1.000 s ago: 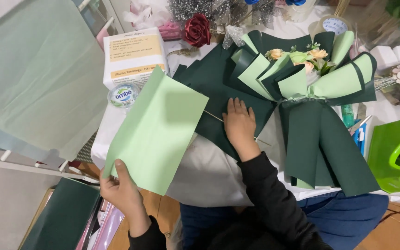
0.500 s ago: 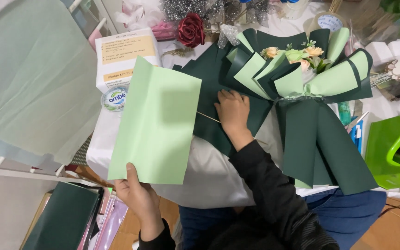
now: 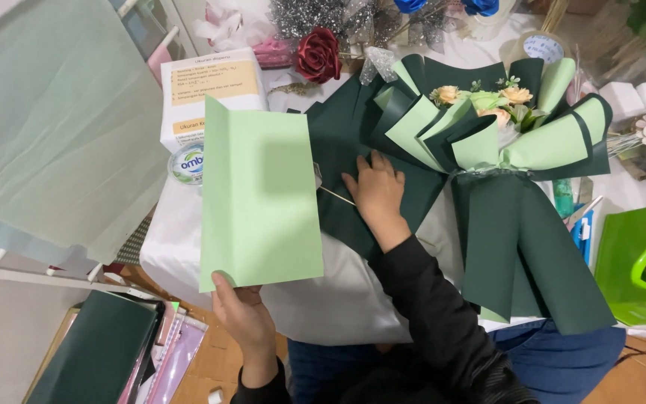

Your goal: The person is wrapping a small bouquet of artificial flowers with dark and light green decorative paper, adjusting the folds and securing the base.

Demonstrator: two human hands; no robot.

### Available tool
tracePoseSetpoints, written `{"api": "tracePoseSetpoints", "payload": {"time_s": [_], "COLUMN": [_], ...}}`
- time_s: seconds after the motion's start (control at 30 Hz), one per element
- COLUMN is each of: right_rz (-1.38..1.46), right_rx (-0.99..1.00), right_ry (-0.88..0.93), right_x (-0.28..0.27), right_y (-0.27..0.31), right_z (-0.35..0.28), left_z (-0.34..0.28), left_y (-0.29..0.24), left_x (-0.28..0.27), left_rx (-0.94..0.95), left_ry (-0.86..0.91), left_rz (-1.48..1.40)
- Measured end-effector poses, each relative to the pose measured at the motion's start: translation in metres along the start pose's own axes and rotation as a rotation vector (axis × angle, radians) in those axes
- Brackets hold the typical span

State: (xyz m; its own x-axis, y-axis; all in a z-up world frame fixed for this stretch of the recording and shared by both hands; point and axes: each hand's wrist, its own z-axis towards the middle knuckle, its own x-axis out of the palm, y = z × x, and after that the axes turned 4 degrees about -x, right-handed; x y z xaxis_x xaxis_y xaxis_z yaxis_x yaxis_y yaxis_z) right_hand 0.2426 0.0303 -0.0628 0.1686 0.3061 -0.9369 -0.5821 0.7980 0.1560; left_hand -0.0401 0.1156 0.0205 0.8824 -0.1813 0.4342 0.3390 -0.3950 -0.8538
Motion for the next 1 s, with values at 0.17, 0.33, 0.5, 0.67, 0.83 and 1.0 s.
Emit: {"api": "tracePoseSetpoints", "payload": {"time_s": [0.17, 0.33, 0.5, 0.67, 0.83, 1.0], "right_rz": [-0.021, -0.008, 0.247, 0.197, 0.276, 0.319], "right_rx": [0.062, 0.023, 0.020, -0.025, -0.076, -0.066], "right_ry": [0.081, -0.078, 0.127, 0.172, 0.048, -0.015], "right_x": [0.001, -0.004, -0.042, -0.039, -0.029, -0.033], "right_y": [0.000, -0.004, -0.012, -0.016, -0.022, -0.025], "right_z": [0.010, 0.011, 0.003, 0.002, -0.001, 0.000], "left_z": [-0.001, 0.002, 0.014, 0.026, 0.015, 0.005], "left_y": [0.005, 0.025, 0.053, 0.074, 0.062, 0.043], "left_x": [0.005, -0.002, -0.020, -0.035, -0.016, 0.005], "left_rx": [-0.076, -0.012, 0.052, 0.053, -0.028, -0.035], "left_ry": [-0.118, -0.053, -0.136, -0.147, -0.169, -0.070], "left_rz": [0.027, 0.013, 0.066, 0.119, 0.009, -0.077]}}
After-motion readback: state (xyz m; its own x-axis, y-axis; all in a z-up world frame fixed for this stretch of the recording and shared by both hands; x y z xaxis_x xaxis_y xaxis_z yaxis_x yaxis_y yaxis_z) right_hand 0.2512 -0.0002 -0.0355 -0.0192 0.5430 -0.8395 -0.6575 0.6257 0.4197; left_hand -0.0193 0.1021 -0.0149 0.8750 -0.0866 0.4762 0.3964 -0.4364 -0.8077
